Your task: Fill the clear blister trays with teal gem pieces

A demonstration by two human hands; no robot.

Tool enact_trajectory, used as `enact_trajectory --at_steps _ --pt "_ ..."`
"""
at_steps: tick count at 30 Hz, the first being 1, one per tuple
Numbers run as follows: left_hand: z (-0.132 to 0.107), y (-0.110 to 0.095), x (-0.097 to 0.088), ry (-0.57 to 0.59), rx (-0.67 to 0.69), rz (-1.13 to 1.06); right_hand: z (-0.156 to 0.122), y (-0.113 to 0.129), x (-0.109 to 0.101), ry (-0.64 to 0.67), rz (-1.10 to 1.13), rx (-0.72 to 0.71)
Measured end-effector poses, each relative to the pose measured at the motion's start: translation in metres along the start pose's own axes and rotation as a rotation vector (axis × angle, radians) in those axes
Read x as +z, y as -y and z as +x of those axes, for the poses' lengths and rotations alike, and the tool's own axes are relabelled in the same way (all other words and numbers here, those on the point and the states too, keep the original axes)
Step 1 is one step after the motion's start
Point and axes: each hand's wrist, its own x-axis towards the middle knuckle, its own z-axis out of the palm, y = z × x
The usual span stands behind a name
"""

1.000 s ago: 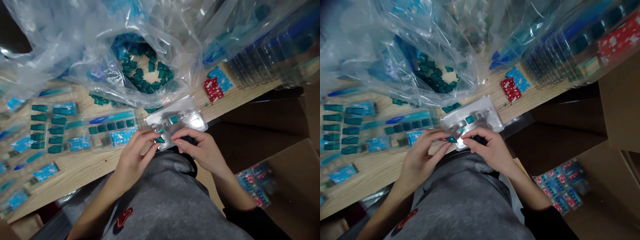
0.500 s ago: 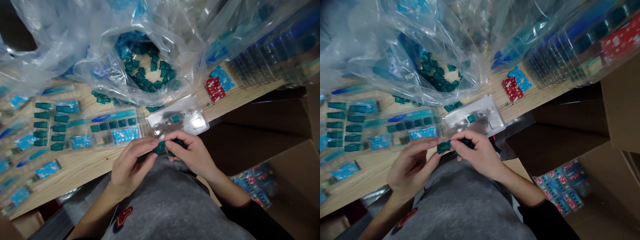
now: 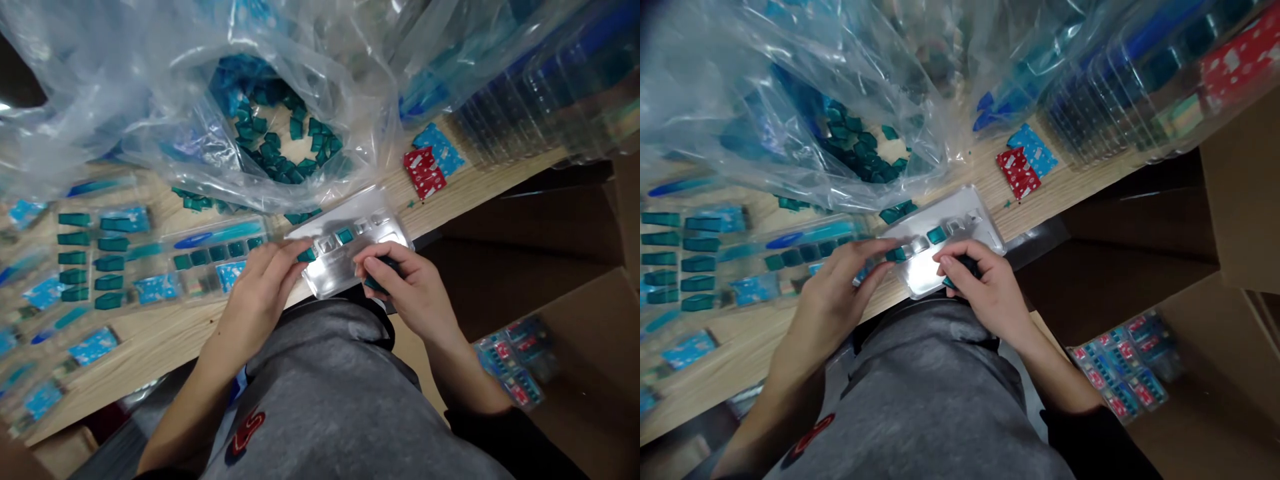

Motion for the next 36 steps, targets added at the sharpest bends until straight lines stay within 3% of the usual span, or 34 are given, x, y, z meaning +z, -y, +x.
enact_trajectory --at_steps 4,8,13,15,19,23,25,27,32,36 --pt "0.002 0.002 0.008 -0.013 0.066 0.064 0.002 -0.005 0.002 0.029 0.082 0.032" --pt "0.002 0.007 0.01 -0.021 0.077 0.093 0.002 -0.006 0.003 0.196 0.289 0.07" --pt "0.002 -0.008 -0.008 -0.042 -0.053 -0.133 0.0 0.001 0.009 0.316 0.209 0.02" --pt "0.004 -0.019 -0.017 -0.046 -0.074 -0.217 -0.002 0.005 0.014 0.308 0.044 -0.042" --pt "0.013 -0.032 -0.025 -0.004 0.02 -0.207 -0.008 0.011 0.025 0.24 -0.253 -0.146" --pt "0.017 -0.032 -0.022 -0.031 -0.069 -0.356 -0.01 0.012 0.027 0.238 -0.221 -0.23" --pt "0.016 -0.031 -0.02 -0.103 -0.191 -0.513 -0.009 0.013 0.027 0.214 -0.159 -0.212" --pt "0.013 -0.031 -0.019 -0.184 -0.23 -0.598 -0.008 0.014 0.027 0.176 -0.123 -0.187" --pt "0.002 -0.03 -0.019 -0.265 -0.033 -0.353 -0.008 0.02 0.031 0.101 -0.087 -0.167" --pt "-0.004 -0.031 -0.02 -0.269 0.033 -0.28 -0.011 0.022 0.03 0.054 -0.141 -0.266"
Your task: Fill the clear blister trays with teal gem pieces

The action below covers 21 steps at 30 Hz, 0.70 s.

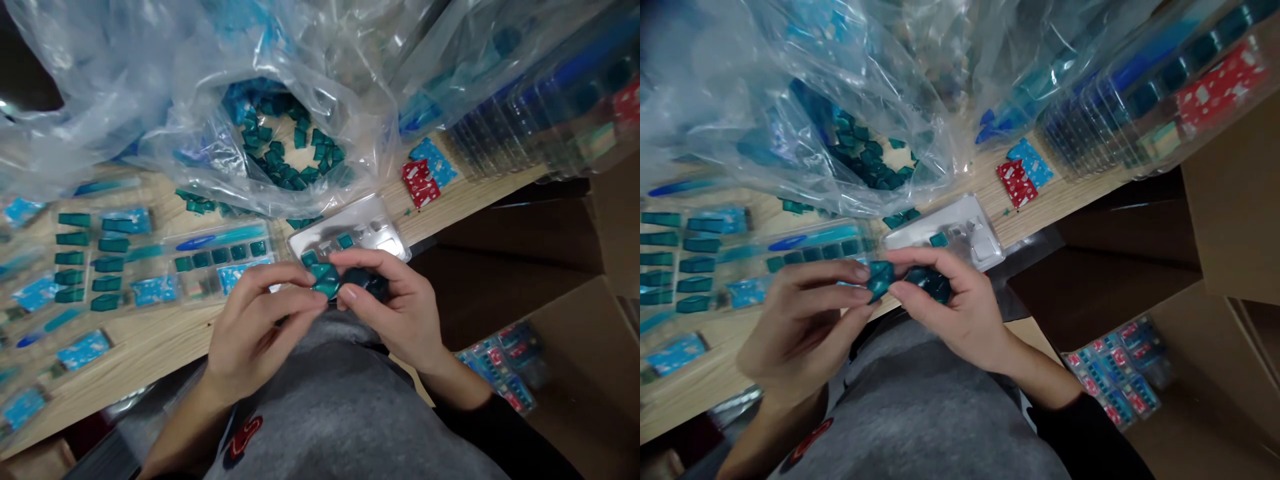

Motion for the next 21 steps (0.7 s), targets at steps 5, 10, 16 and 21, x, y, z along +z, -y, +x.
enact_trajectory --at_steps 5,10,16,21 --pt "-0.004 -0.003 0.0 -0.014 0.039 0.037 -0.005 -0.001 -0.004 -0.003 -0.064 -0.113" --pt "-0.005 -0.001 0.001 -0.056 0.051 -0.029 -0.006 -0.005 -0.003 0.021 -0.156 -0.345" --pt "-0.005 -0.001 0.008 -0.105 -0.005 -0.209 -0.001 -0.01 -0.009 0.057 -0.351 -0.661" --pt "-0.005 -0.002 0.01 -0.028 -0.129 -0.184 -0.002 -0.013 -0.011 0.029 -0.459 -0.665"
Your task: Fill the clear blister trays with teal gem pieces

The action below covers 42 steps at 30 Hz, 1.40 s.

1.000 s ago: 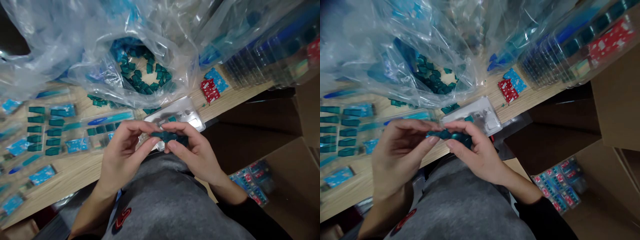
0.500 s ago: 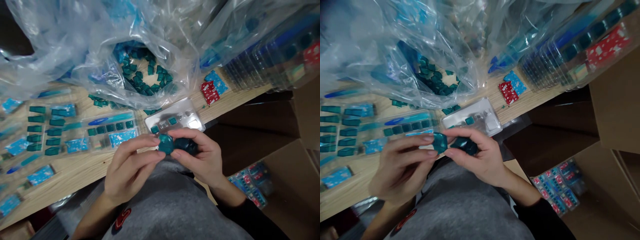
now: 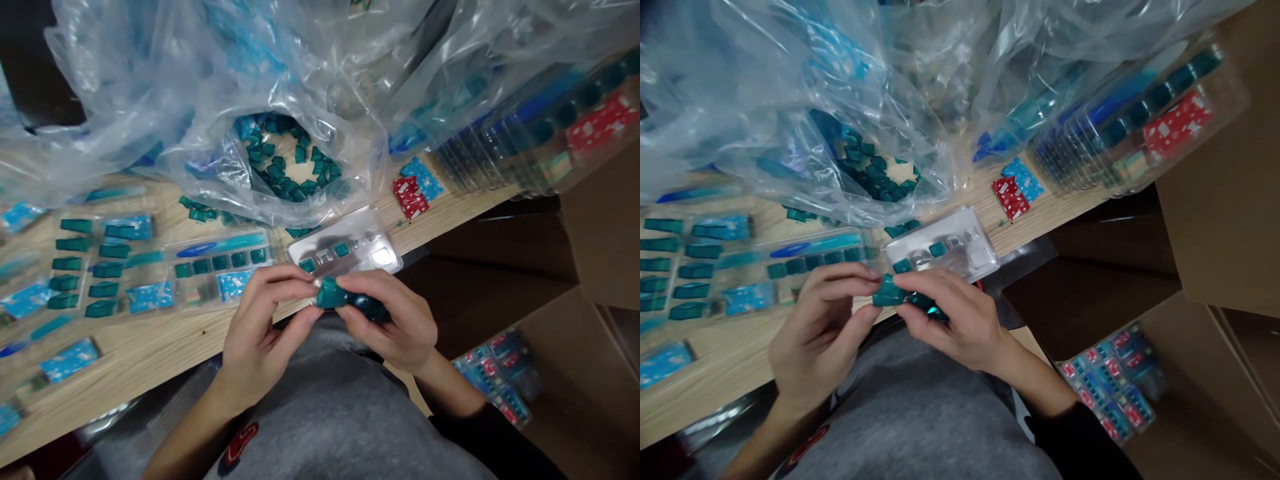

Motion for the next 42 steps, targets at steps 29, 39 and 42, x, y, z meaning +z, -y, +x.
enact_trajectory --at_steps 29,39,42 --pt "-0.003 0.009 0.015 0.118 0.227 0.35 -0.005 -0.019 -0.027 0.166 0.064 0.354" --pt "-0.004 0.009 0.002 0.123 0.152 0.36 0.039 -0.037 -0.059 0.56 -0.547 0.084" --pt "-0.004 0.006 0.004 0.147 0.15 0.334 0.039 -0.037 -0.063 0.6 -0.545 0.089"
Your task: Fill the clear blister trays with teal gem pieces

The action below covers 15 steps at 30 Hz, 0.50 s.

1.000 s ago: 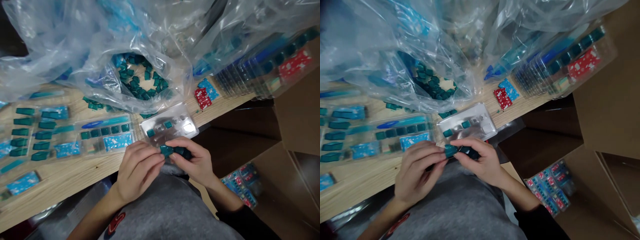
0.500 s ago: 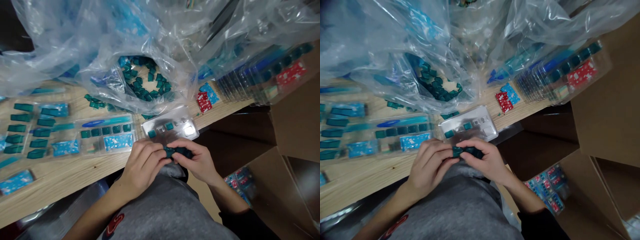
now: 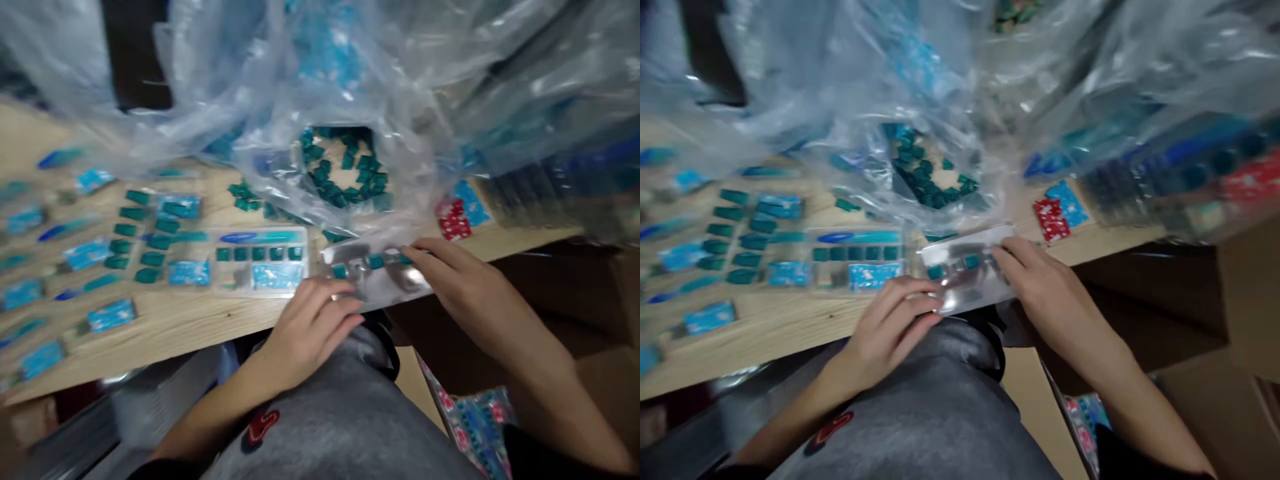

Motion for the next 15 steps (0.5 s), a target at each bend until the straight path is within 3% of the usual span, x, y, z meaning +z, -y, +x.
enact_trajectory --at_steps 6,13,15 --pt "-0.002 -0.005 0.004 0.068 0.021 -0.02 0.005 -0.013 0.008 0.032 0.005 -0.096" --pt "-0.002 -0.002 0.005 0.088 0.043 -0.018 0.015 -0.012 0.011 0.138 -0.043 0.015" --pt "-0.002 -0.001 0.002 0.08 0.049 -0.005 0.016 -0.01 0.01 0.114 0.017 0.049"
